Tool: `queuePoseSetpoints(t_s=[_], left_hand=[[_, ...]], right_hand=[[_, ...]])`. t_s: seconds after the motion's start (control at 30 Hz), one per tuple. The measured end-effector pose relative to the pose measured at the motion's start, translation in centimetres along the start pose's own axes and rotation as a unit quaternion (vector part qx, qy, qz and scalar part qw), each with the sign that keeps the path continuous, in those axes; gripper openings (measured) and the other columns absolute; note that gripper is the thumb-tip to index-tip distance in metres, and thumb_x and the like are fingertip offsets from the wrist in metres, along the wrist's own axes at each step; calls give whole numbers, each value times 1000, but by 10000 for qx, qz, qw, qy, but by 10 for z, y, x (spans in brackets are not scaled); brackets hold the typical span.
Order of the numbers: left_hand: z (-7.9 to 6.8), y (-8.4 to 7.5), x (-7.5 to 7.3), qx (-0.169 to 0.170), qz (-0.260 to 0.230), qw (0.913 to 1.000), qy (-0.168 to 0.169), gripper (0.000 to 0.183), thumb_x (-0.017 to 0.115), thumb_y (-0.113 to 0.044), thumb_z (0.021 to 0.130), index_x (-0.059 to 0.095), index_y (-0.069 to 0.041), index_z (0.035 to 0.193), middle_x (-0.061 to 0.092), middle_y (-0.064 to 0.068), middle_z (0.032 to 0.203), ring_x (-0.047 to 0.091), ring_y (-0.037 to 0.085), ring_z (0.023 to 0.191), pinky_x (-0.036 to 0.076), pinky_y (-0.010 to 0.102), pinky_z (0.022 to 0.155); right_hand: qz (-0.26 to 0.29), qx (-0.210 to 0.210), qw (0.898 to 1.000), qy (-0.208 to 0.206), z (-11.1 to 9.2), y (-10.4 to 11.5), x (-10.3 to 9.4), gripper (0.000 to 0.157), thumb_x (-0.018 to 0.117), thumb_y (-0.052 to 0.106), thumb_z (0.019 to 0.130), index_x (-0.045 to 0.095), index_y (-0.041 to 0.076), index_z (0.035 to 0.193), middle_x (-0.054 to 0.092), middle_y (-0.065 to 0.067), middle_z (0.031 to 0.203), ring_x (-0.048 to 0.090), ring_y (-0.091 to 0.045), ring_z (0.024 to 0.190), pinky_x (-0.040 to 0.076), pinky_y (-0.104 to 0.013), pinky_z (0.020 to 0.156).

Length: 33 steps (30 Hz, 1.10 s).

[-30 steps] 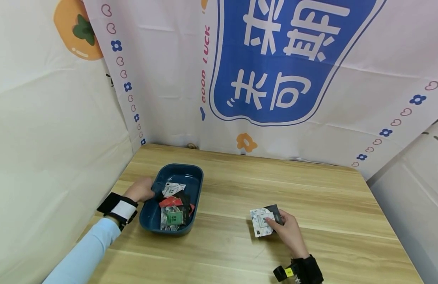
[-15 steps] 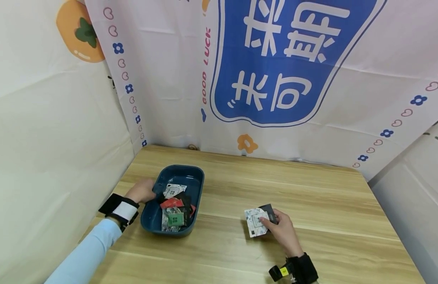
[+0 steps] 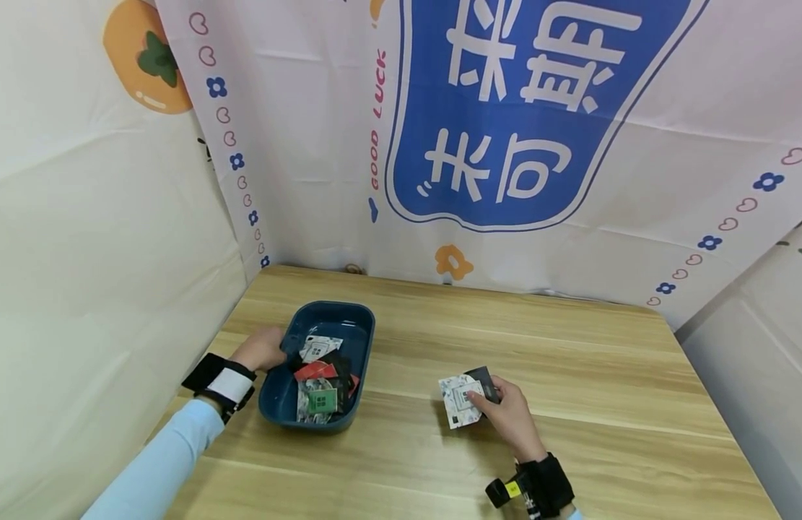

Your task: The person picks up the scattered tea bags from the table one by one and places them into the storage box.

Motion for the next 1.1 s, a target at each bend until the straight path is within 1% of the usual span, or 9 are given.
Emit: queuePoseSetpoints(t_s=[0.17,0.4,0.53,0.8,0.93,1.1], left_hand=[[2,1,0,2,-3,10000,38,9,57,2,82,56,-2,75,55,7,68,54,18,58,44,26,52],[5,3,1,23,-40,10000,40,10,57,2,82,56,-3,73,54,7,67,53,18,57,43,25,51],[5,3,2,23,-65,10000,25,10,56,3,81,55,-3,73,54,6,67,53,18,57,43,25,51],[1,0,1,121,-10,9999,-64,12,57,3,80,54,-4,71,53,6,67,52,18,57,42,26,52],[1,0,1,99,-1,9999,-55,11,57,3,80,54,-3,72,52,6,67,52,19,58,42,26,53],[1,1,1,131,-9,9999,-95,11,57,4,79,54,-3,71,52,7,67,52,19,58,42,26,52]], right_hand=[[8,-43,10000,37,1,2,4,26,72,11,88,68,-1,110,75,-10,89,66,-14,76,48,-23,63],[-99,-33,9999,-99,0,9,9,24,71,7,88,68,-3,110,74,-12,88,63,-14,73,44,-22,59],[-140,-22,9998,-138,1,12,13,22,70,5,88,68,-3,108,73,-12,85,62,-14,71,45,-22,58],[351,-204,9990,195,0,14,22,23,73,9,87,69,-1,107,74,-11,85,66,-13,71,52,-26,60],[349,-211,9986,339,0,12,27,25,73,11,86,68,-1,107,74,-10,83,66,-12,69,50,-25,58],[256,-237,9988,349,-1,14,31,25,73,12,86,69,-1,107,72,-8,81,64,-11,68,48,-24,56]])
Point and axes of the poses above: each hand's wrist, its own z-axis towards the middle knuckle, its own x-axis out of the palm, y = z × x, the point moved 3 cm from there along z, towards the middle knuckle
